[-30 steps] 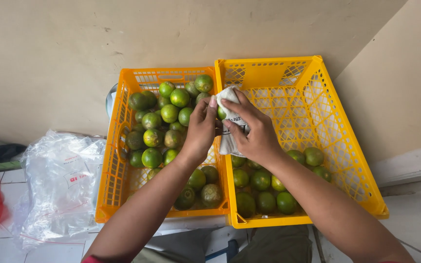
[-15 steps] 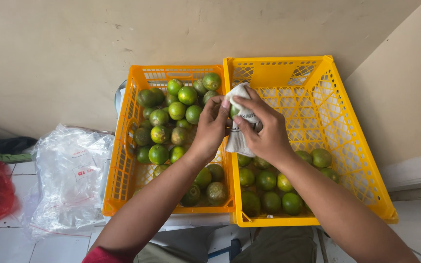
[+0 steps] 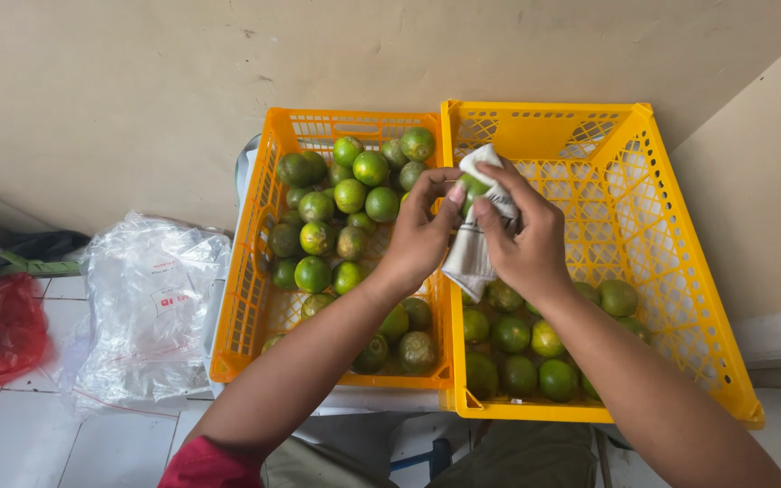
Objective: Cleaning oranges by wiping them individually with a cloth and transferring them from one crate to another.
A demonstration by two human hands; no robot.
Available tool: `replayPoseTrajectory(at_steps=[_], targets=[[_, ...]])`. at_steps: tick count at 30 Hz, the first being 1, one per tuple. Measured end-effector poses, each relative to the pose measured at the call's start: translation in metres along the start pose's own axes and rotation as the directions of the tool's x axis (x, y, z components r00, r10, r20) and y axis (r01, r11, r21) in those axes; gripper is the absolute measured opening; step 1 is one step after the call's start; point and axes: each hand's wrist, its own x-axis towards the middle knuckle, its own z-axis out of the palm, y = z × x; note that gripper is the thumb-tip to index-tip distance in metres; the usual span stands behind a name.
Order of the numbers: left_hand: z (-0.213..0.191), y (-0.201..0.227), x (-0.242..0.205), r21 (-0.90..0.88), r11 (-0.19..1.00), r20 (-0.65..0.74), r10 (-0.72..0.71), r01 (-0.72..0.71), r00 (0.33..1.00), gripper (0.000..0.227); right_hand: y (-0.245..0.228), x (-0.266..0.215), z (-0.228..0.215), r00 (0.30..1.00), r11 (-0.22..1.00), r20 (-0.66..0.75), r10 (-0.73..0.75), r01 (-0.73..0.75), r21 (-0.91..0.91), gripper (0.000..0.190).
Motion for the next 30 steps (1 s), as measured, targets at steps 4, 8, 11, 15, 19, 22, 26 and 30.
replayPoseTrajectory(at_steps=[4, 8, 11, 15, 19, 22, 26, 30], targets=[[0.001, 0.015, -0.003, -0.028, 0.999, -0.037, -0.042, 0.041, 0.998, 0.029, -0.007, 0.002, 0.003, 0.992, 0.990, 0.011, -0.128, 0.129, -0.051, 0.030], [0.007, 0.023, -0.008, 0.076, 0.993, 0.093, 0.082, -0.089, 0.992, 0.028, 0.007, 0.000, -0.001, 0.999, 1.000, -0.041, 0.023, -0.022, 0.022, 0.033], [0.013, 0.031, -0.015, 0.117, 0.986, 0.170, 0.100, -0.121, 0.980, 0.037, 0.030, -0.005, -0.002, 0.984, 0.984, -0.058, 0.168, -0.164, 0.076, 0.042], [0.001, 0.016, -0.006, 0.109, 0.989, 0.111, 0.087, -0.099, 0.990, 0.035, 0.022, -0.008, 0.003, 0.998, 0.998, -0.035, 0.051, -0.050, 0.048, 0.036], [-0.003, 0.003, 0.000, -0.091, 0.994, 0.009, -0.060, 0.060, 0.998, 0.034, -0.009, 0.002, 0.003, 0.993, 0.992, 0.024, -0.118, 0.119, -0.028, 0.029], [0.003, 0.012, -0.004, -0.058, 0.998, 0.025, -0.031, 0.033, 0.999, 0.034, -0.006, 0.000, 0.001, 0.988, 0.987, 0.024, -0.153, 0.154, -0.035, 0.028], [0.012, 0.028, -0.014, 0.156, 0.960, 0.160, 0.207, -0.231, 0.965, 0.035, 0.016, -0.003, 0.001, 0.991, 0.990, -0.060, 0.116, -0.111, 0.083, 0.038], [0.006, 0.017, -0.011, 0.105, 0.989, 0.088, 0.098, -0.107, 0.991, 0.036, 0.016, -0.008, 0.005, 0.994, 0.995, -0.045, 0.096, -0.095, 0.029, 0.038]])
